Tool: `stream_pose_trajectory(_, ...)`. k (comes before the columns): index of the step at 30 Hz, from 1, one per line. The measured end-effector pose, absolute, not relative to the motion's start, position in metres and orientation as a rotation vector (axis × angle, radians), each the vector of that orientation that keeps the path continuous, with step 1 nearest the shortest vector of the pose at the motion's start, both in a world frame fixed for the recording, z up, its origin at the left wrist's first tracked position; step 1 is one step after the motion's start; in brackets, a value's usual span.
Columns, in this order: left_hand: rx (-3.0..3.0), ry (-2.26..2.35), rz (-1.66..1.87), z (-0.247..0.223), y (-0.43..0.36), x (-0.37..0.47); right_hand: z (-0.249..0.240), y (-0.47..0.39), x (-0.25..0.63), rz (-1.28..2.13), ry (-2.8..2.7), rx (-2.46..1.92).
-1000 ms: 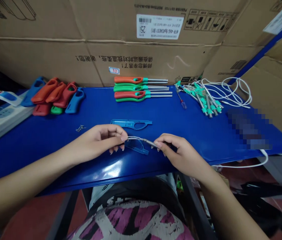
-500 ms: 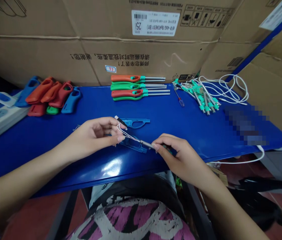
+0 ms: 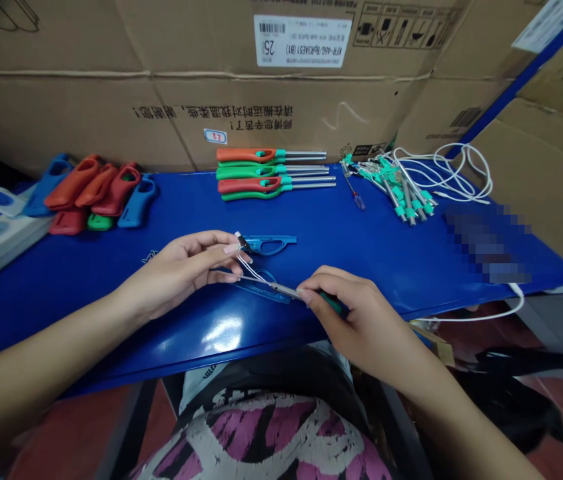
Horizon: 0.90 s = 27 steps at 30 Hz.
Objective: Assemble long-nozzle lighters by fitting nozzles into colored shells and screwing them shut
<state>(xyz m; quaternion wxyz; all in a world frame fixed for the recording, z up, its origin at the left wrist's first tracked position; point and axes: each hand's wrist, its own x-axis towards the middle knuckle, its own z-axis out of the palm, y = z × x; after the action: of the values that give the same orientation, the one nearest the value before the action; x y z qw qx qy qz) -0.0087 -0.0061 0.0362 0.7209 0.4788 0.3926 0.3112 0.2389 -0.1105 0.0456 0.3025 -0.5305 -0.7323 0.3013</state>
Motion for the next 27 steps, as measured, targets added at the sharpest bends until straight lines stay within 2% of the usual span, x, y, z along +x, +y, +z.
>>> stream_pose_trajectory(11, 1.253, 0.931, 0.685, 0.033, 0.004, -0.014, 0.041, -0.110, 0.239, 0.754, -1.955, -1.449)
stream_pose_trajectory(21, 2.225, 0.780, 0.536, 0.039, 0.017, -0.032, 0.022, -0.115, 0.246, 0.580, -2.028, -1.407)
stream_pose_trajectory(27, 2.392, 0.678, 0.486, 0.033, 0.024, -0.037, 0.009, -0.118, 0.243, 0.432, -2.121, -1.434)
